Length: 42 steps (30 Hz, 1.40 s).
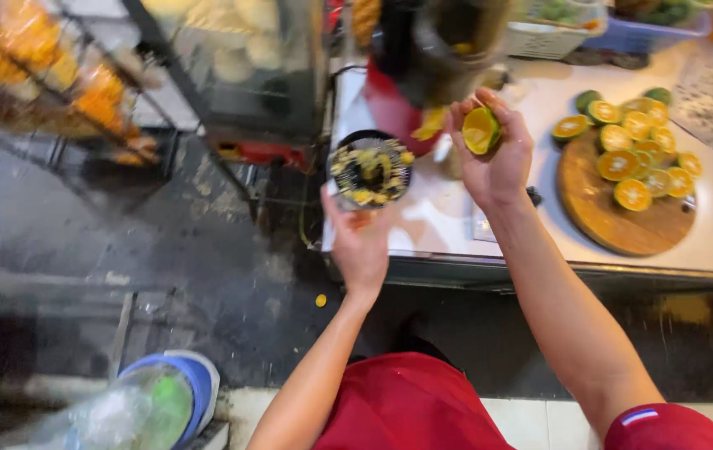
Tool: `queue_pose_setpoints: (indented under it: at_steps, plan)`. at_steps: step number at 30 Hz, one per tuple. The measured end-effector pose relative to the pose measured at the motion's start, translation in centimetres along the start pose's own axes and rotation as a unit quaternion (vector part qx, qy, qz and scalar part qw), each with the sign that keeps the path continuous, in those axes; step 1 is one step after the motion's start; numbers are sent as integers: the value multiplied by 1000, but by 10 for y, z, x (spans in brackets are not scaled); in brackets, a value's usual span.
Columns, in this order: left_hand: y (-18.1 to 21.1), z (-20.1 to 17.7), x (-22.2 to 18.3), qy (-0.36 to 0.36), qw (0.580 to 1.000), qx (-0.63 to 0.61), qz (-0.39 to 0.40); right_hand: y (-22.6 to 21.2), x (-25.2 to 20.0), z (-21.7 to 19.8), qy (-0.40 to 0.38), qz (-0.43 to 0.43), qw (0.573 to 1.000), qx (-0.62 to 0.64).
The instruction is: The person juices citrus fruits using a manual press, toasts and prepares a sandwich with meat and vegetables, and then packages the order for a customer.
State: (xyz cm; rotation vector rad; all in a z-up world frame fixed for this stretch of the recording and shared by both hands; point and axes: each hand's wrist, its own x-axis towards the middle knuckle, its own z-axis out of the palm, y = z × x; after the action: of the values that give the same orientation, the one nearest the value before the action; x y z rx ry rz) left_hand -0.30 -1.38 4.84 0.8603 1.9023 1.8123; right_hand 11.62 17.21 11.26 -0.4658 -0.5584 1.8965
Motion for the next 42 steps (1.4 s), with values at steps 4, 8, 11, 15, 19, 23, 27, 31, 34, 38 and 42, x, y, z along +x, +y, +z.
queue_pose_setpoints:
  at_steps: [4,8,11,15,19,23,27,31,34,38,42]
  plan:
    - [7,42,-33,10,974,36,225,-32,28,-63,-21,-181,940,-289]
    - [22,150,-32,-201,938,-30,280,-86,6,-110,15,-250,864,-437]
    - [-21,277,-14,-309,913,14,265,-134,-32,-156,56,-273,889,-362]
    - [-75,428,40,-319,931,174,31,-169,-84,-204,217,-189,913,-289]
    - [-44,460,59,-301,927,208,-85,-182,-110,-224,273,-132,897,-322]
    - [-63,467,44,-230,959,147,-70,-183,-95,-244,256,-76,908,-321]
    - [-13,378,-5,-228,973,8,31,-160,-57,-234,117,2,990,-79]
    - [76,229,-31,-240,955,118,132,-117,-51,-131,61,98,992,42]
    - [79,133,-35,-105,969,28,224,-67,-52,-89,93,132,986,32]
    - [33,46,-38,33,976,65,204,0,-39,-6,-12,151,987,-57]
    - [-7,13,-20,101,992,39,67,47,-12,55,-267,-208,730,-594]
